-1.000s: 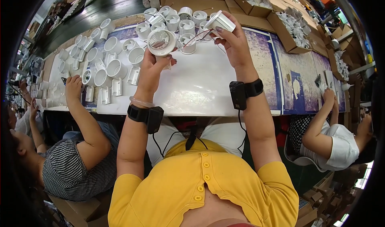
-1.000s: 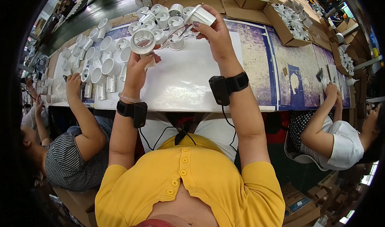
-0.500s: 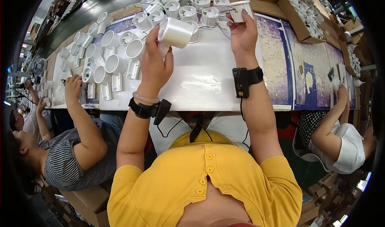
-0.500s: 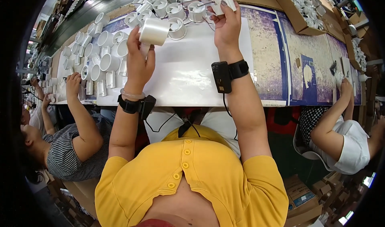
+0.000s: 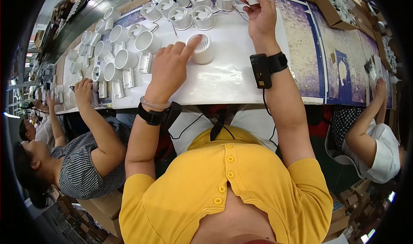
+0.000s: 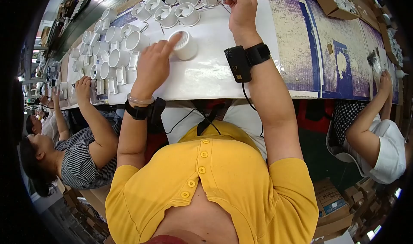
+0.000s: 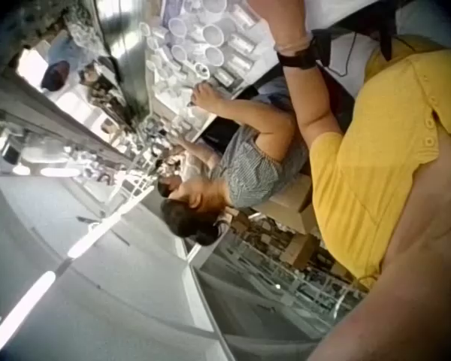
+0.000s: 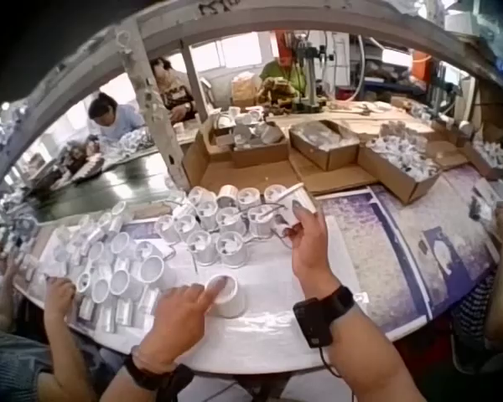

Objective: The person picks up a white plastic housing and a fan component, threads the wires through a side opening, and inserts the fan into the housing. They then press a white plastic cap onto the housing and place the assembled unit on the table.

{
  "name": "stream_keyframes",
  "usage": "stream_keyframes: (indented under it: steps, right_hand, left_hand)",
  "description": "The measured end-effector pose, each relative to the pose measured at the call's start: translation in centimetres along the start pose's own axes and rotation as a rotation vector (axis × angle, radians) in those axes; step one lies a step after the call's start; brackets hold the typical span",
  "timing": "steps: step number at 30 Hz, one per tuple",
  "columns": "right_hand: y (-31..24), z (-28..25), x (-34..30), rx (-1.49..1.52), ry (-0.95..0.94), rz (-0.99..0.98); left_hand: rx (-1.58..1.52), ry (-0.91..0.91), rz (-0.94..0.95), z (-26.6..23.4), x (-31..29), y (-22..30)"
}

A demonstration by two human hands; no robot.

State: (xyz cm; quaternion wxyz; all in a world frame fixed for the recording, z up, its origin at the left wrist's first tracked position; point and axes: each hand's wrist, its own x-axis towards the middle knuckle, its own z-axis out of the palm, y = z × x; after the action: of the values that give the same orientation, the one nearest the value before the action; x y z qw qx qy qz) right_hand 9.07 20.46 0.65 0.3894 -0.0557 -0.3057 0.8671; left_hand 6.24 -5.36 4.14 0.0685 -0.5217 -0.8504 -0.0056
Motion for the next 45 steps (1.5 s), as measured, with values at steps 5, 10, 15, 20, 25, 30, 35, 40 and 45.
stream_keyframes:
  steps: [5, 10, 15, 20, 25, 30, 35, 40, 45]
  right_hand:
    - [-0.6, 0.7, -0.6, -0.087, 0.007, -0.041]
    - [-0.9, 1.5, -0.7, -0.027, -0.058, -0.032]
    - [-0.6, 0.1, -0.1, -0.072, -0.075, -0.013]
    - [-1.4, -0.1, 0.1, -0.063, -0.155, -0.004]
    - [-2.5, 2.8, -2.1, -0.165, -0.341, -0.085]
    - [-2.4, 4.0, -3.3, -0.351, -0.356, -0.169]
    - [-1.9, 3.9, -3.2, -0.509, -0.348, -0.273]
    - [-1.4, 3.8, -3.4, -0.656, -0.411, -0.374]
    - [-1.0, 3.6, -3.1, -0.713, -0.402, -0.405]
  left_hand:
    - [-0.604, 0.388, -0.197, -0.8, 0.0, -0.1]
    - [-1.758, 0.241, -0.315, 0.4, 1.8, -0.5]
    - [-1.950, 0.131, -0.367, 3.1, 2.7, -0.5]
    - [-1.734, 0.298, -0.429, 3.0, 2.6, -1.5]
    - [-1.952, 0.295, -0.326, 0.7, 3.1, -1.2]
    - [-1.904, 0.369, -0.252, 1.3, 4.6, -1.6]
    - [-1.848, 0.477, -0.227, 3.0, 5.4, -1.6]
    - [-1.722, 0.525, -0.167, 3.6, 5.5, -2.2]
    - [-1.626, 0.563, -0.186, 4.4, 5.6, -2.6]
